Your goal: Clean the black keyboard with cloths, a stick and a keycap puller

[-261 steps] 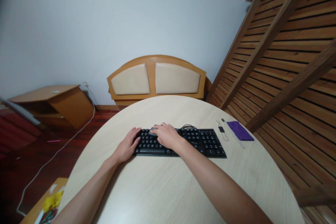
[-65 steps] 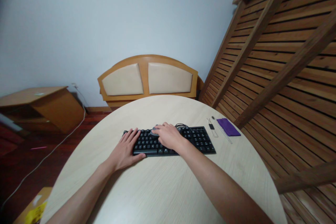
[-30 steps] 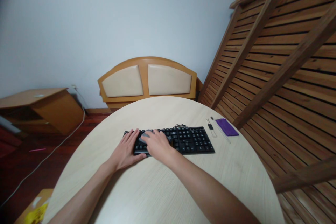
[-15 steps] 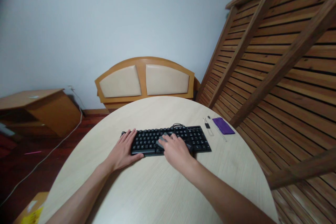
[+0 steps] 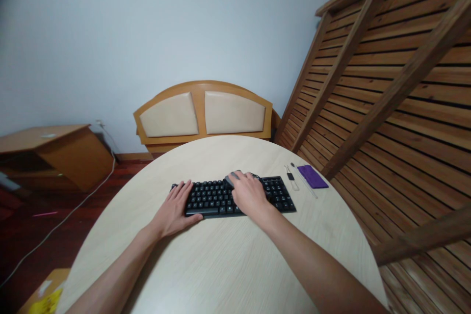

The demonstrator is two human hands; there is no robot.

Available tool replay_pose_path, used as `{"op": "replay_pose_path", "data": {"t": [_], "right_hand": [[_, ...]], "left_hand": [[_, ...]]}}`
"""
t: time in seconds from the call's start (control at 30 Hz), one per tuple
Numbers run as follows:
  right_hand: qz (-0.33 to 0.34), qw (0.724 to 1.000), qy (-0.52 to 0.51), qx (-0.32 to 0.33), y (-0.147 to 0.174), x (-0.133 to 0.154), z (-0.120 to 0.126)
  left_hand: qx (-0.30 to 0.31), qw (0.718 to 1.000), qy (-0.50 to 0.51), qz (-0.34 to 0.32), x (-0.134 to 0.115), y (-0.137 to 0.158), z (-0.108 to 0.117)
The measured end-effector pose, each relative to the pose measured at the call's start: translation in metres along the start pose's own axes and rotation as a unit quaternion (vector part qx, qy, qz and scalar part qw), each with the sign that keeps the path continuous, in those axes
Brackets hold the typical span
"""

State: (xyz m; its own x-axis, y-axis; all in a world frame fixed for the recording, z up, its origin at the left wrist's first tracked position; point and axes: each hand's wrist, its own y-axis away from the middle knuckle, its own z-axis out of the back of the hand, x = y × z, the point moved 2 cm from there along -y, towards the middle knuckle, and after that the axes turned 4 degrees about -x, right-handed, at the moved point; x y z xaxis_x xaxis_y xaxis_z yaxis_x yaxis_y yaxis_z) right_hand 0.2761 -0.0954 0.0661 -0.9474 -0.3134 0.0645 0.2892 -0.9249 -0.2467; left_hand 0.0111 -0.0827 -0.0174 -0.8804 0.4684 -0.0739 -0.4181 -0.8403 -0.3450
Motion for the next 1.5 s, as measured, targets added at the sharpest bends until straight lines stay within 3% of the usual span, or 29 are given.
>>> {"op": "replay_pose_path", "data": {"t": [0.2,0.63,0.73,0.83,0.93,1.1,1.5], "right_hand": [[-0.014,0.999,0.01,0.029,0.006,0.001,-0.018],[-0.011,0.994,0.037,0.106,0.065,0.019,-0.002],[-0.012,0.995,0.02,0.1,0.056,0.02,0.011],[-0.008,0.999,-0.009,0.045,0.032,0.026,0.016],[0.012,0.999,-0.032,0.012,0.001,0.038,0.008],[0.0,0.999,-0.03,0.019,-0.034,0.054,-0.013],[-0.016,0.998,0.0,0.057,-0.003,0.074,-0.018]], "left_hand": [[-0.007,1.0,-0.006,0.0,0.001,0.0,-0.003],[-0.004,1.0,0.0,0.0,0.001,0.0,-0.001],[-0.003,1.0,0.003,-0.001,0.002,0.0,-0.002],[-0.01,1.0,0.01,-0.003,0.002,0.0,-0.002],[-0.016,1.0,0.014,-0.002,0.002,0.001,-0.002],[-0.009,1.0,0.015,-0.001,0.002,0.001,-0.002],[-0.008,1.0,0.008,-0.004,0.003,0.001,-0.004]]}}
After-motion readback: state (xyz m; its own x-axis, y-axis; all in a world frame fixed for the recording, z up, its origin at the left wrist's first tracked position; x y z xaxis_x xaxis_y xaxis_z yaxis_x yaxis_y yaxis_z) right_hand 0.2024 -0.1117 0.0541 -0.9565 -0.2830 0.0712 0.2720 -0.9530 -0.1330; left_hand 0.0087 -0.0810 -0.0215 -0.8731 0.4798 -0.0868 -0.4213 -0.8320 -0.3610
